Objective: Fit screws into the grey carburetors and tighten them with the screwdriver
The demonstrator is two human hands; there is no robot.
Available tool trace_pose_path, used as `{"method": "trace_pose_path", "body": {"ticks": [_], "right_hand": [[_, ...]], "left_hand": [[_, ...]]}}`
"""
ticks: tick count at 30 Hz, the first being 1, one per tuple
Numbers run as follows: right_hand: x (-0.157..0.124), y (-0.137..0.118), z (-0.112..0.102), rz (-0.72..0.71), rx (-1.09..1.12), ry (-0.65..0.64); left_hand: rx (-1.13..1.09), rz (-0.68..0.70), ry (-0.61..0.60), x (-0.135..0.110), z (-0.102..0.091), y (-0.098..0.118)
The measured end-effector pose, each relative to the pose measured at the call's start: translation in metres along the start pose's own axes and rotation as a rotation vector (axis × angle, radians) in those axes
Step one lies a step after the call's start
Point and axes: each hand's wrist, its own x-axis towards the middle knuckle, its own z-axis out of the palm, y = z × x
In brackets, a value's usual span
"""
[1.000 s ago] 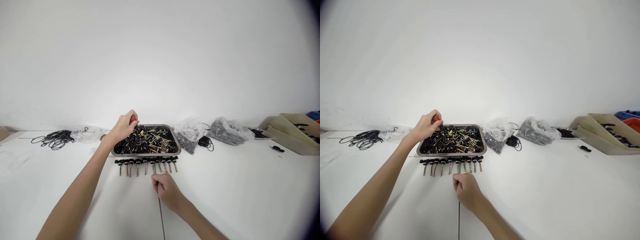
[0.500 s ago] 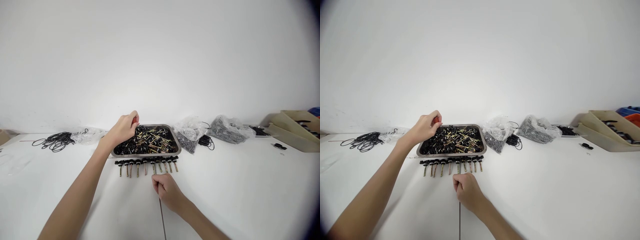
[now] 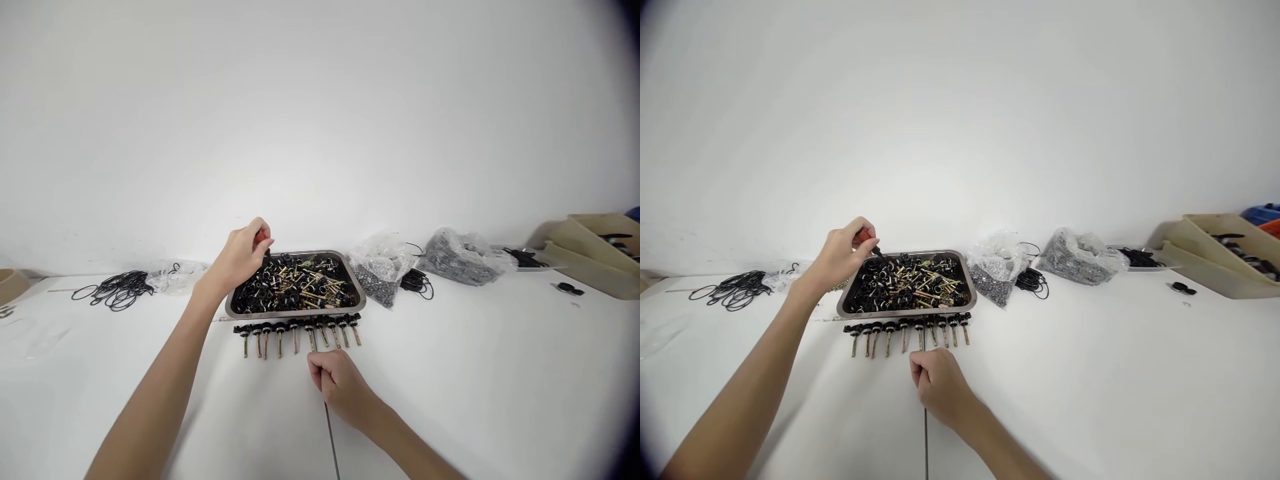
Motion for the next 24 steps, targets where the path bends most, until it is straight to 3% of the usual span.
{"method": "trace_pose_path", "body": {"ticks": [9, 24], "right_hand": [[0.002, 0.001, 0.001, -0.027, -0.019, 0.010], [0.001, 0.003, 0.003, -0.020, -0.016, 0.016]], "left_hand": [[-0.043, 0.019, -0.153, -0.001, 0.019, -0.002], [0.032, 0.018, -0.155, -0.002, 0.005, 0.005]]}}
